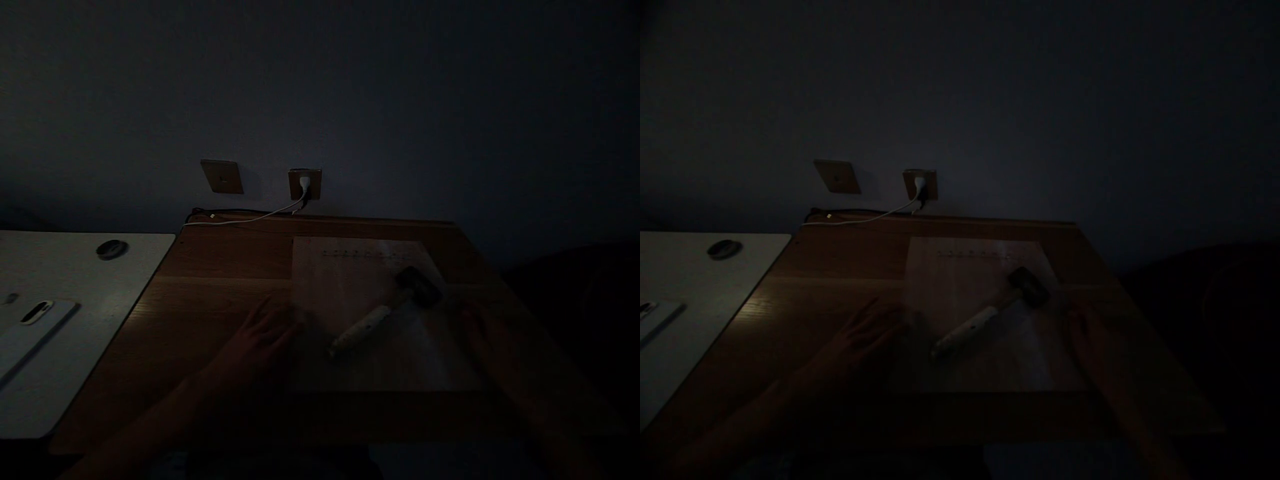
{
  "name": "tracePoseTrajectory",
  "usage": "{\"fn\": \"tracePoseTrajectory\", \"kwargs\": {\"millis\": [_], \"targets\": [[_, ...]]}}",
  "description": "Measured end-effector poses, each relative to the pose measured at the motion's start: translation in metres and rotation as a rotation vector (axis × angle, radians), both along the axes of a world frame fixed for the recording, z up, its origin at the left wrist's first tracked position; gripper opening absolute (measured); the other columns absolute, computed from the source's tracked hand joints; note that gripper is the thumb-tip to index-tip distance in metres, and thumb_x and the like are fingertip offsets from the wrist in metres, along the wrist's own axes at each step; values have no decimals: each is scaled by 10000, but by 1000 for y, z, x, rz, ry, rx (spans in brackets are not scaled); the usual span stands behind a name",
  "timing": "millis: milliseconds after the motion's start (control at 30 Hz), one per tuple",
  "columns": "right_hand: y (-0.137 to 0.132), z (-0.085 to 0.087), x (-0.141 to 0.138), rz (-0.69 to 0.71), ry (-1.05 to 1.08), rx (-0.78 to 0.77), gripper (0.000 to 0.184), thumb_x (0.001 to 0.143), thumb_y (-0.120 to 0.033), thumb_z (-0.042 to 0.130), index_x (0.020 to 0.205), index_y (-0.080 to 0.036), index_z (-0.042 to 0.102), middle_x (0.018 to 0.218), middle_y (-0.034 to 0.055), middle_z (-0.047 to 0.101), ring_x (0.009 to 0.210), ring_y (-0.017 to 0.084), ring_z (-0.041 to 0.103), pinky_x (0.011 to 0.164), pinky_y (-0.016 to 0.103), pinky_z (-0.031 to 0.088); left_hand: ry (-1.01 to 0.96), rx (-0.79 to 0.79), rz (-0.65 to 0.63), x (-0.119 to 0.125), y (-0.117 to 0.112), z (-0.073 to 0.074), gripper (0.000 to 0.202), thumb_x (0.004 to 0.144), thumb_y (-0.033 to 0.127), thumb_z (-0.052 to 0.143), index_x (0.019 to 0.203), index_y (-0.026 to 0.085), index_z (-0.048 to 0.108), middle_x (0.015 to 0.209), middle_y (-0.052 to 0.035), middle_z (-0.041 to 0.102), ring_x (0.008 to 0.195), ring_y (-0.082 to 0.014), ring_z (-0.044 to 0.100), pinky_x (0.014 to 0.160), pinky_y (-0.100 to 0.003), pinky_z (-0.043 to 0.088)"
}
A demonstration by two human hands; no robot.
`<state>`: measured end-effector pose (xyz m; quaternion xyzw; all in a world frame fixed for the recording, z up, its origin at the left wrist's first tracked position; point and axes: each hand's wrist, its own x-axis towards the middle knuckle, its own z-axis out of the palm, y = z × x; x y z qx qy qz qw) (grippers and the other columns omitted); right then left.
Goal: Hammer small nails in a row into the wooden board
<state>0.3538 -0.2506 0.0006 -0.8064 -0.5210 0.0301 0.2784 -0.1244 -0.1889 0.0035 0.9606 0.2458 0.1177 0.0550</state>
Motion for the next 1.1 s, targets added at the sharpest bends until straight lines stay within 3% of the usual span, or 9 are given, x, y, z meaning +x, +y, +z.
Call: {"fn": "tracePoseTrajectory", "kwargs": {"millis": [67, 200, 367, 600, 900, 1000, 1100], "targets": [[0, -6, -30, 57, 70, -47, 513, 983, -556, 439, 1262, -221, 708, 1337, 192, 740, 1237, 415, 696, 1057, 628, 520, -13, 33, 113, -35, -3, -2, 505, 1024, 233, 527, 1529, 242, 536, 1512, -106, 648, 1522, -307, 473, 1323, -664, 199], [10, -10, -82, 169, 187, -84, 535, 1000, -596, 430, 1311, -243, 685, 1359, 141, 744, 1254, 368, 694, 1097, 623, 510, 38, 51, 275, -90, -10, 0, 476, 1006, 232, 512, 1467, 268, 624, 1534, -88, 632, 1517, -327, 482, 1297, -636, 304], [27, -8, -123, 273, 316, -86, 500, 997, -589, 459, 1283, -249, 686, 1323, 140, 761, 1213, 345, 720, 1049, 581, 557, 1, 64, 476, -129, -20, -5, 467, 1056, 300, 417, 1469, 228, 623, 1485, -117, 668, 1415, -321, 596, 1223, -586, 448], [30, -16, -136, 275, 369, -39, 454, 970, -582, 520, 1231, -253, 693, 1300, 139, 765, 1214, 346, 713, 1084, 596, 529, -81, -48, 682, -126, -32, -7, 463, 1087, 428, 392, 1408, 219, 652, 1438, -112, 699, 1293, -276, 689, 1099, -426, 587], [24, -15, -138, 247, 374, -43, 439, 941, -591, 556, 1185, -255, 696, 1205, 131, 794, 1109, 335, 754, 977, 538, 599, -107, -46, 668, -118, -39, 3, 435, 1060, 470, 445, 1318, 210, 680, 1335, -116, 752, 1197, -288, 738, 1026, -422, 622], [26, -8, -134, 205, 322, -33, 411, 925, -595, 555, 1116, -265, 710, 1124, 120, 807, 1047, 341, 766, 925, 531, 617, -91, -62, 619, -124, -40, 8, 415, 1073, 440, 425, 1295, 211, 691, 1269, -102, 781, 1121, -263, 766, 968, -370, 633], [45, 6, -125, 241, 189, -27, 397, 929, -599, 542, 1050, -272, 731, 1073, 119, 808, 1002, 361, 764, 899, 560, 605, -58, -115, 599, -127, -25, 17, 418, 1080, 430, 421, 1329, 224, 687, 1263, -89, 784, 1092, -253, 769, 935, -355, 631]]}}
